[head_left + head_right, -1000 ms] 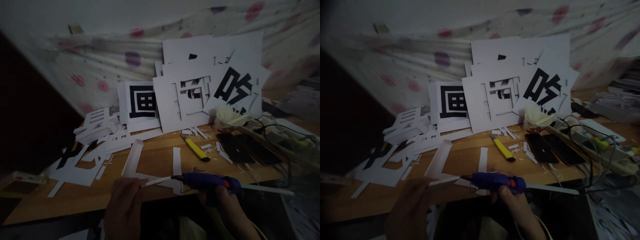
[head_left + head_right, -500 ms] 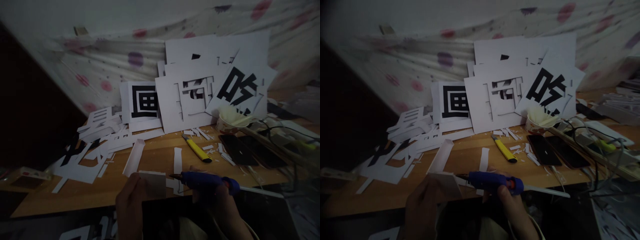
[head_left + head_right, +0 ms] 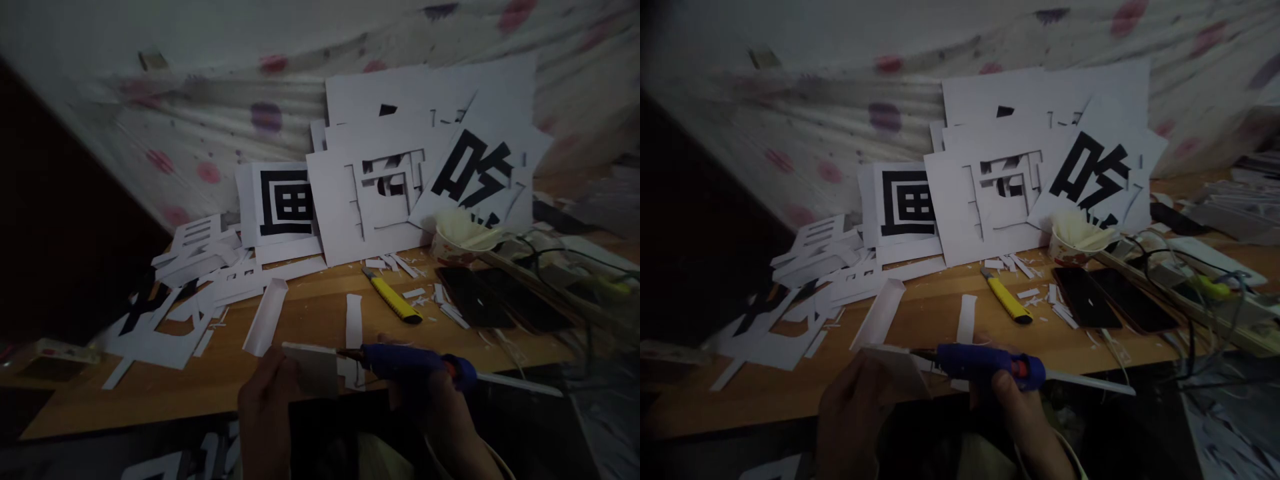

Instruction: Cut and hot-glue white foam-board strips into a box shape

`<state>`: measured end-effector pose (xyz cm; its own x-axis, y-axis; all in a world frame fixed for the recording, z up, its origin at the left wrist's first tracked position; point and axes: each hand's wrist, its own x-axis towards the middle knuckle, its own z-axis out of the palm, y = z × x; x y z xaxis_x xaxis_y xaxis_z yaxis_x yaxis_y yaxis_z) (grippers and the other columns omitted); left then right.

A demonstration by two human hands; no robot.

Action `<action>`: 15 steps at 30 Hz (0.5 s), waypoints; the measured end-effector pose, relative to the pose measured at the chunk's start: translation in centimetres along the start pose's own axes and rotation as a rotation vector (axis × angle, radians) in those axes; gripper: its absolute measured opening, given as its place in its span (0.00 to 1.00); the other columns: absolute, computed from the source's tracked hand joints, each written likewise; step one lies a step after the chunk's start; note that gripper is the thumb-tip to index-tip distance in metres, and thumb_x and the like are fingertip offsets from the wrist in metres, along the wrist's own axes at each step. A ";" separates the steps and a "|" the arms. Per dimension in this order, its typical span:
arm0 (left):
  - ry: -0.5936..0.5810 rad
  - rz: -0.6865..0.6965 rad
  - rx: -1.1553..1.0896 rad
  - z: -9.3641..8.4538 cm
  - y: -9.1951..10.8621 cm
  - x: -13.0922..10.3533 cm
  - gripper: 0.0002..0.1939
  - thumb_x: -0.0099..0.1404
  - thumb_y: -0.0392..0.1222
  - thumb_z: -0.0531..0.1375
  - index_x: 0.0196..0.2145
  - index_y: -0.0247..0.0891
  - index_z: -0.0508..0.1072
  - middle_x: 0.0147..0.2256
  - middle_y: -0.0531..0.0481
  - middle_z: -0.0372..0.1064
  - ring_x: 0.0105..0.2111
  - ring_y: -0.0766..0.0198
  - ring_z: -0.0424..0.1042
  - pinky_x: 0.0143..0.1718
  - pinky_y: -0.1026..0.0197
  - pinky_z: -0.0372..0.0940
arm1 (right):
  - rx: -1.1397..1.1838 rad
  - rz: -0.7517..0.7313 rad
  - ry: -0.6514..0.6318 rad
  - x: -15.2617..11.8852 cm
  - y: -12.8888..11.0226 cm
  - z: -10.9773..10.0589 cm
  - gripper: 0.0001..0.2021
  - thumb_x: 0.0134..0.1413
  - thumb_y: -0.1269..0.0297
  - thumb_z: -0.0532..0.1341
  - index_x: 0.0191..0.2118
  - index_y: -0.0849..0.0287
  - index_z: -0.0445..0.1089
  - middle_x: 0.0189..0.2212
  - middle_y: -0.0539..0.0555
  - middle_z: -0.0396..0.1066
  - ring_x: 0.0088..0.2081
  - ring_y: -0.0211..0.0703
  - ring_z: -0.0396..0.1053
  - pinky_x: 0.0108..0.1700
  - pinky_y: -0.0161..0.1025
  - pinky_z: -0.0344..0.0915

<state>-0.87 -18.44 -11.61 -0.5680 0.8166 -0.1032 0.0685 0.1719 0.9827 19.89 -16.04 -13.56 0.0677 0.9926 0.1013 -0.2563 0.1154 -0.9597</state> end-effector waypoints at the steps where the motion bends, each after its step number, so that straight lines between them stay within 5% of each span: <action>1: 0.013 -0.011 -0.015 0.0 -0.2 0.0 0.24 0.53 0.62 0.65 0.31 0.36 0.78 0.25 0.50 0.72 0.28 0.59 0.71 0.28 0.62 0.65 | 0.025 0.004 -0.012 0.0 0.1 -0.1 0.30 0.50 0.32 0.57 0.41 0.56 0.75 0.24 0.55 0.76 0.19 0.44 0.69 0.19 0.39 0.66; 9: 0.040 -0.016 -0.044 0.2 -0.6 -0.1 0.23 0.53 0.61 0.66 0.33 0.36 0.78 0.27 0.48 0.73 0.31 0.57 0.72 0.28 0.62 0.66 | -0.021 -0.012 0.019 -0.1 -0.1 -0.3 0.28 0.49 0.33 0.59 0.33 0.57 0.75 0.26 0.58 0.76 0.27 0.51 0.74 0.28 0.45 0.72; 15: 0.008 0.002 -0.069 0.4 0.3 -0.5 0.25 0.55 0.63 0.64 0.32 0.36 0.76 0.28 0.47 0.73 0.30 0.59 0.70 0.28 0.62 0.65 | -0.001 0.003 -0.089 -0.1 -0.9 0.4 0.31 0.48 0.33 0.59 0.37 0.61 0.76 0.15 0.53 0.70 0.18 0.46 0.68 0.22 0.41 0.66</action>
<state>-0.23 -18.58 -11.33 -0.5742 0.8125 -0.1005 0.0131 0.1319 0.9912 19.70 -16.19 -12.63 -0.0191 0.9924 0.1212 -0.2554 0.1124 -0.9603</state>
